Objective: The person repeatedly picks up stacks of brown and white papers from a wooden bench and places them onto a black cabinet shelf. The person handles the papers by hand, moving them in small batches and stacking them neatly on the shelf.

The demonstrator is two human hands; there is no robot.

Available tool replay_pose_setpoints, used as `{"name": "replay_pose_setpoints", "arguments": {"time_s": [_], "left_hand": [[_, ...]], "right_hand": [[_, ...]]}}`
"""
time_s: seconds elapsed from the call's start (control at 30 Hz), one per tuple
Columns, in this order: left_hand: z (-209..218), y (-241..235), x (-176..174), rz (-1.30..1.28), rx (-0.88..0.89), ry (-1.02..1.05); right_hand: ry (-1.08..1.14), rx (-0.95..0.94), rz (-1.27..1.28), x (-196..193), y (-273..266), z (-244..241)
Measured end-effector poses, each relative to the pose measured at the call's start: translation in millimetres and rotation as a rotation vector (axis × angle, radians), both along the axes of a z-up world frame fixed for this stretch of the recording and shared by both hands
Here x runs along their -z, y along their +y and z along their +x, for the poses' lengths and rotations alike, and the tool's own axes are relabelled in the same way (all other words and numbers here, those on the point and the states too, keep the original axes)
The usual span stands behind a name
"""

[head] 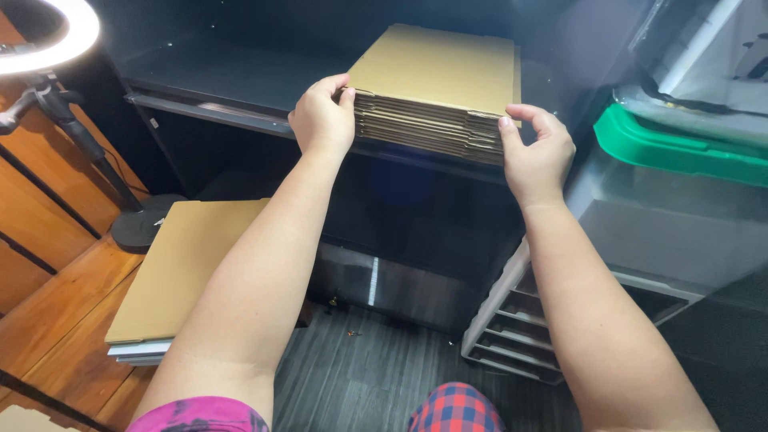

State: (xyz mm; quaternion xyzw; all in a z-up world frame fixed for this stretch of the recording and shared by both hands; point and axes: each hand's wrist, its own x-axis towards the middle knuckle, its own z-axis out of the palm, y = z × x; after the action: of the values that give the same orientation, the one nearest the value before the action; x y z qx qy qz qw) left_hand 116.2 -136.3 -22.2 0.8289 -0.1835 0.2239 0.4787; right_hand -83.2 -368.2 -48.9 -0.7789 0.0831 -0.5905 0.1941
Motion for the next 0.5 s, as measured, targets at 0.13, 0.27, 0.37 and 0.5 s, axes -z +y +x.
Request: {"name": "replay_pose_setpoints", "arguments": {"time_s": [0.13, 0.27, 0.37, 0.5], "left_hand": [[-2.9, -1.4, -2.4, -0.020, 0.028, -0.011], [-8.4, 2.3, -6.4, -0.035, 0.039, 0.033], [-6.2, 3.7, -6.6, -0.035, 0.036, 0.045], [-4.3, 3.4, -7.7, -0.035, 0.029, 0.073]], "right_hand": [[0.017, 0.011, 0.027, -0.2, 2.0, -1.7], [0.014, 0.013, -0.005, 0.2, 1.4, -1.6], [-0.005, 0.003, -0.025, 2.6, 0.5, -1.3], [-0.037, -0.033, -0.040, 2.9, 1.5, -1.7]]}}
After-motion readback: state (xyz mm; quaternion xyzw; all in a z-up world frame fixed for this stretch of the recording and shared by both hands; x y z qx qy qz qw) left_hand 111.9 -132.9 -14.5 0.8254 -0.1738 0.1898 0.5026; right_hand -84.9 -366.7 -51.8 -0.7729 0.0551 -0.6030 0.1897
